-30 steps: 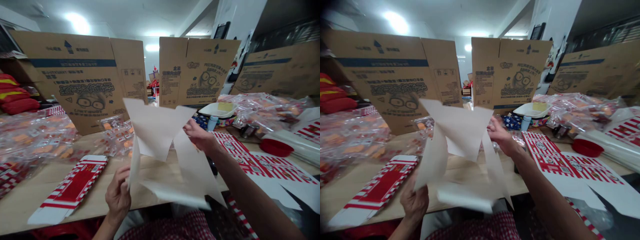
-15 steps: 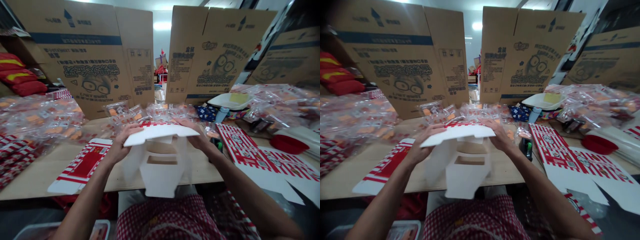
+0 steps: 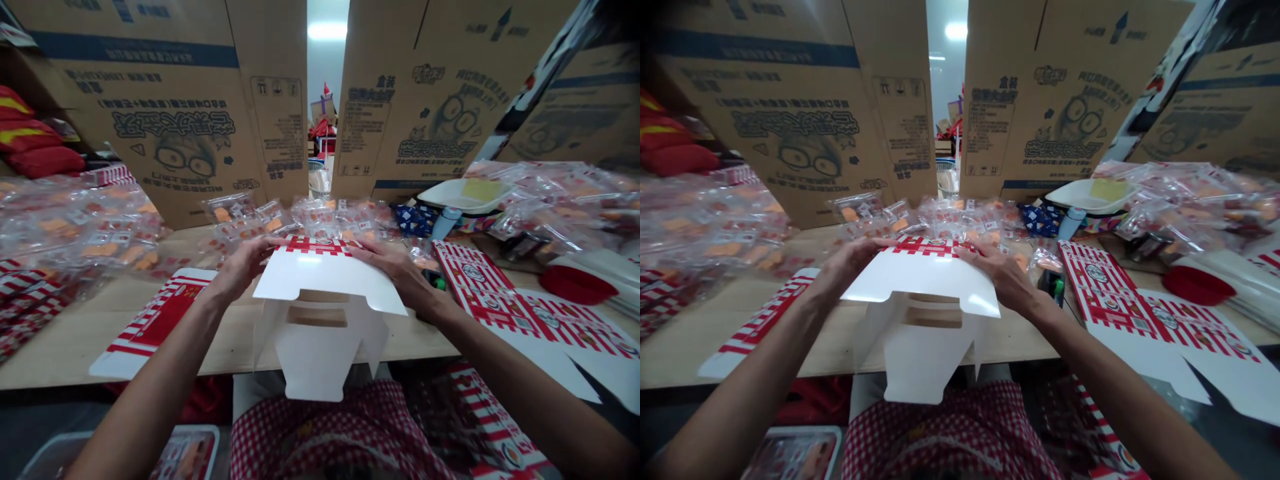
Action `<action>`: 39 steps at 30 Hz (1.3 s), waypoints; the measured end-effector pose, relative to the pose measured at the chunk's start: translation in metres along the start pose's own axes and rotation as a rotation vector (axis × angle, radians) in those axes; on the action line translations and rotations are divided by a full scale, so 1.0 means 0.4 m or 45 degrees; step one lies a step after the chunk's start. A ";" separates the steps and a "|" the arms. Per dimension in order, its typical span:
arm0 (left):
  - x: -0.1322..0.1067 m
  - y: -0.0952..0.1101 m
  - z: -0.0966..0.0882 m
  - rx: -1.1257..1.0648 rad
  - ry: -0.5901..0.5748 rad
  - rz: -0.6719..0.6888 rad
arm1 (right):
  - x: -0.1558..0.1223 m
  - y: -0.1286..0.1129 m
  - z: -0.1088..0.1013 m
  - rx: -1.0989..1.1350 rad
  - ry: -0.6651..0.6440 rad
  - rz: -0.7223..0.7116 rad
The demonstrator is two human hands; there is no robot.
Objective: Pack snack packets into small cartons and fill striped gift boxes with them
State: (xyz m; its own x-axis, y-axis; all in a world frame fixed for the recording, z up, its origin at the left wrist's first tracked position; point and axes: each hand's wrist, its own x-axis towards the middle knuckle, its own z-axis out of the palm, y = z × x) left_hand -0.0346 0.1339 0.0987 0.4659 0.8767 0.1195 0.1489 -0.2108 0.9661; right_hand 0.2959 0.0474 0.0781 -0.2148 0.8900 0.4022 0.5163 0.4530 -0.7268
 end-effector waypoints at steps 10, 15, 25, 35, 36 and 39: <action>0.092 -0.019 0.073 1.095 -0.443 0.068 | -0.019 0.104 0.045 -0.250 0.017 -0.121; 0.149 -0.052 0.082 1.136 -0.490 0.153 | 0.003 0.102 0.038 -0.427 0.000 -0.113; 0.161 -0.072 0.062 1.388 -0.452 0.273 | 0.025 0.165 0.032 -1.056 -0.278 -0.184; -0.011 0.002 -0.018 0.495 -0.863 0.319 | 0.015 0.105 -0.130 -0.226 -0.231 0.079; -0.025 0.003 -0.016 0.436 -0.829 0.337 | 0.017 0.102 -0.141 -0.165 -0.212 0.132; -0.062 0.013 0.028 0.560 -0.645 0.376 | 0.021 0.085 -0.153 -0.115 -0.184 0.194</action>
State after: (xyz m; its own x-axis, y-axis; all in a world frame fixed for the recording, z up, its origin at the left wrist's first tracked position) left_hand -0.0357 0.1062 0.0980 0.8710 0.4717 0.1376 0.2414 -0.6547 0.7163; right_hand 0.3623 0.0672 0.0910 -0.2421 0.9488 0.2029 0.6223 0.3122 -0.7178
